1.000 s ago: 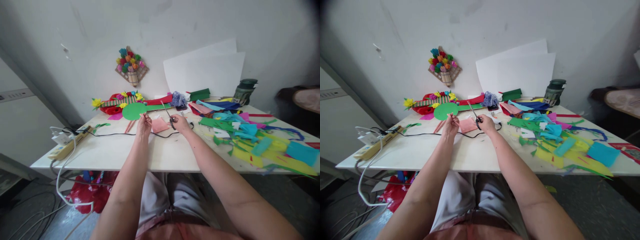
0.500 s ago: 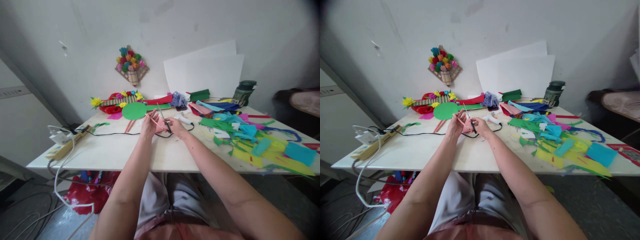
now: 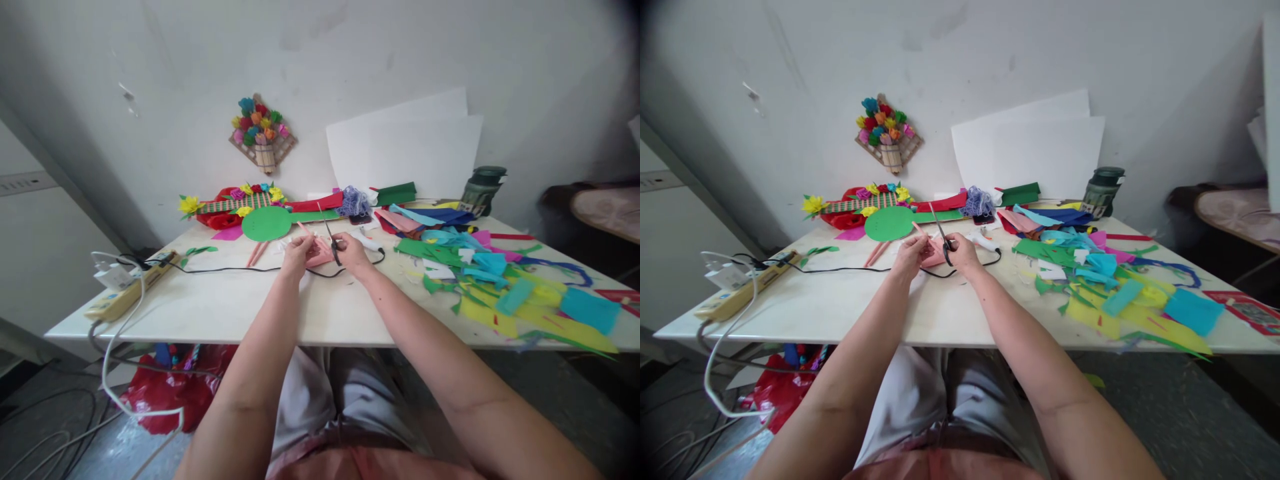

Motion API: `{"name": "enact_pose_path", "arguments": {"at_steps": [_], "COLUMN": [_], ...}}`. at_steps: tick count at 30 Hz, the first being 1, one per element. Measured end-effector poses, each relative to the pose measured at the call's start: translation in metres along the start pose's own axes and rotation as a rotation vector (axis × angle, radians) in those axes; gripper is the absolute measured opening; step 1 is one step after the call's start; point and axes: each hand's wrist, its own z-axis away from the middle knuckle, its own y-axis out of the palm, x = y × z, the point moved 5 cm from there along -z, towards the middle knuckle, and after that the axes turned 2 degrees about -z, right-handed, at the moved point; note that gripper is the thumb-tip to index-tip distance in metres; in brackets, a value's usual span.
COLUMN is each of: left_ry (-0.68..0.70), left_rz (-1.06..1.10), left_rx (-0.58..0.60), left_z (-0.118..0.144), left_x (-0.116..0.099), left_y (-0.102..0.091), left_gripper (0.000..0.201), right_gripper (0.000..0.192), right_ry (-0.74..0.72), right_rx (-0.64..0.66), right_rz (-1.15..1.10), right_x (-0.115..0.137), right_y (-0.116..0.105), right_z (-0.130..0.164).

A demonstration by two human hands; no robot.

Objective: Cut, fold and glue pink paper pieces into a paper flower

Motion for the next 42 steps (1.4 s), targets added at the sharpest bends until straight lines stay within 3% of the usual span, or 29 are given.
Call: {"name": "enact_pose_path", "arguments": {"at_steps": [4, 15, 27, 42], "left_ry": [-0.02, 0.073, 0.061, -0.022], "left_rz": [-0.035, 0.074, 0.098, 0.129], "left_rx": [-0.004, -0.227, -0.278, -0.241], "left_z": [0.002, -0.002, -0.005, -0.002], "left_x": [-0.002, -0.012, -0.01, -0.01], "left_y": [0.0, -0.022, -0.032, -0.029], "left_gripper": [0.034, 0.025, 0.03, 0.017], "right_gripper": [0.034, 0.026, 0.032, 0.042], "right_ry": [-0.015, 0.042, -0.043, -0.075], "right_rx": [-0.045, -0.031, 0.232, 0.272], "right_rz": [0.091, 0.369, 0.689, 0.781], "right_x": [-0.002, -0.003, 0.011, 0.017], "right_y": [-0.001, -0.012, -0.013, -0.018], "right_z": [-0.002, 0.002, 0.012, 0.011]}}
